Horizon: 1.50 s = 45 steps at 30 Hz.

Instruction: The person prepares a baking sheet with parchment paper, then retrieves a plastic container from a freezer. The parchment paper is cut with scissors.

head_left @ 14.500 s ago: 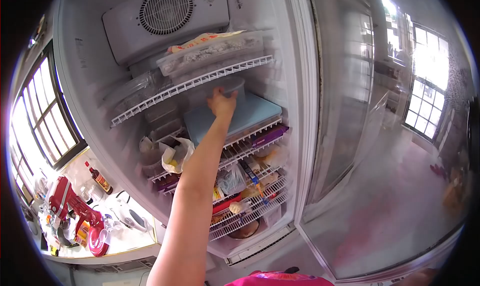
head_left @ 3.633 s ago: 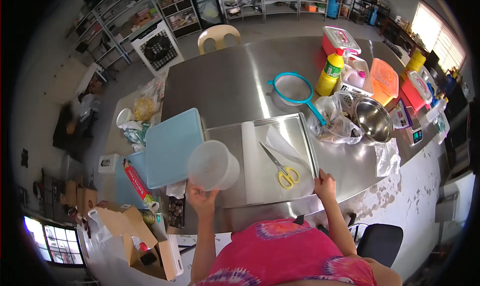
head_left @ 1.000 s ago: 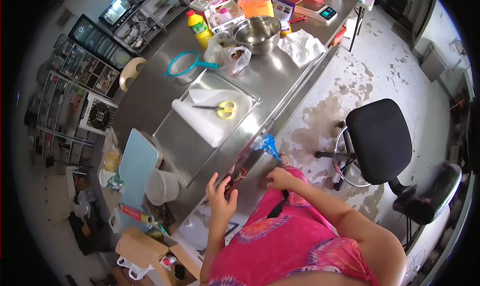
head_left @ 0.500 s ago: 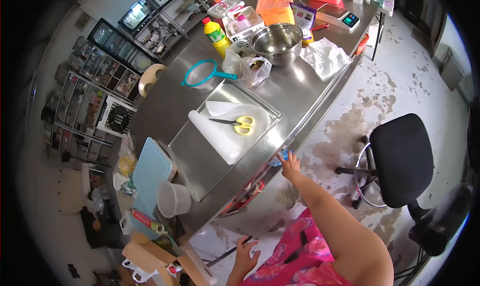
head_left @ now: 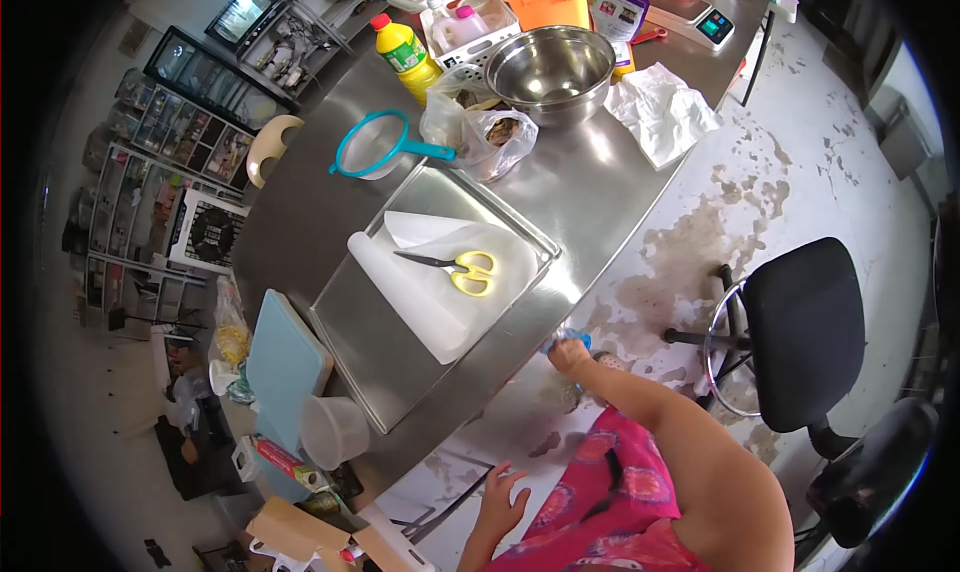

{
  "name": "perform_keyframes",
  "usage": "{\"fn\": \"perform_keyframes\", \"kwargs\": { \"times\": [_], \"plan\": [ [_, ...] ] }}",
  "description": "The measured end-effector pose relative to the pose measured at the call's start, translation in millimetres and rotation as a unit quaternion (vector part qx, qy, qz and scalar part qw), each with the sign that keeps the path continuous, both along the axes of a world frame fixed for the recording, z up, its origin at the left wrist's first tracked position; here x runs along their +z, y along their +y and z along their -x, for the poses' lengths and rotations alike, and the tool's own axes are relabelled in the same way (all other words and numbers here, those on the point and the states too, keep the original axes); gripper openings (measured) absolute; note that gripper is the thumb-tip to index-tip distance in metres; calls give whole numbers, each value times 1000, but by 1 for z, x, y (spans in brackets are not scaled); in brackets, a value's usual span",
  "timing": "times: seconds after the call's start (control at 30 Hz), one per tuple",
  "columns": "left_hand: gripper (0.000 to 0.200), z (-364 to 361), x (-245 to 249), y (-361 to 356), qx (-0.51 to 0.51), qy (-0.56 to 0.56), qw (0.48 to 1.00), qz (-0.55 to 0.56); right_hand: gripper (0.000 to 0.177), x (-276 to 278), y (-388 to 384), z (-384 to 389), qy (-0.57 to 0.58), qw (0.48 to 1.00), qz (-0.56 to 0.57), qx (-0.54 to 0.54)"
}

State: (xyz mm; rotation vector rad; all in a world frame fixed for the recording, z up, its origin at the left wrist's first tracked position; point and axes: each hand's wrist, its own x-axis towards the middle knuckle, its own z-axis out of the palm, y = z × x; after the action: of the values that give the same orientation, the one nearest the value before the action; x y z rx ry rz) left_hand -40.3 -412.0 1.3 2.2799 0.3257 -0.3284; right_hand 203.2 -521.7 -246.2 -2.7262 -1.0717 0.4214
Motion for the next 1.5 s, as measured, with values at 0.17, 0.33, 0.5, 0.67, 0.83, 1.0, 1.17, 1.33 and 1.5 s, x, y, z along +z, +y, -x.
{"fn": "perform_keyframes", "kwargs": {
  "times": [0.17, 0.33, 0.5, 0.67, 0.83, 1.0, 1.17, 1.33, 1.5],
  "plan": [
    [36, -25, -27, 3, -53, -15, 998, 42, 14, 57, -61, 54, -21, 992, -97, 73],
    [50, -71, -8, -14, 31, -94, 994, 43, 17, 150, -93, 104, -24, 955, -279, 96],
    [57, -77, 20, -26, -65, -187, 979, 55, 17, 219, -97, 151, -61, 928, -348, 121],
    [44, -31, 45, -33, 18, -131, 987, 89, 28, 267, -99, 183, -56, 926, -368, 57],
    [27, 15, 75, -37, 0, -289, 957, 32, 28, 321, -99, 219, 17, 896, -444, 14],
    [24, 46, 78, -45, 17, -378, 925, 25, 21, 331, -92, 247, 42, 883, -466, -36],
    [16, 77, 86, -50, 58, -363, 929, 46, 15, 339, -90, 276, 80, 884, -439, -142],
    [13, 92, 88, -67, 72, -402, 912, 46, 16, 349, -100, 291, 68, 900, -408, -138],
    [16, 95, 91, -90, 64, -303, 944, 112, 19, 348, -123, 301, 67, 890, -419, -168]
  ]
}}
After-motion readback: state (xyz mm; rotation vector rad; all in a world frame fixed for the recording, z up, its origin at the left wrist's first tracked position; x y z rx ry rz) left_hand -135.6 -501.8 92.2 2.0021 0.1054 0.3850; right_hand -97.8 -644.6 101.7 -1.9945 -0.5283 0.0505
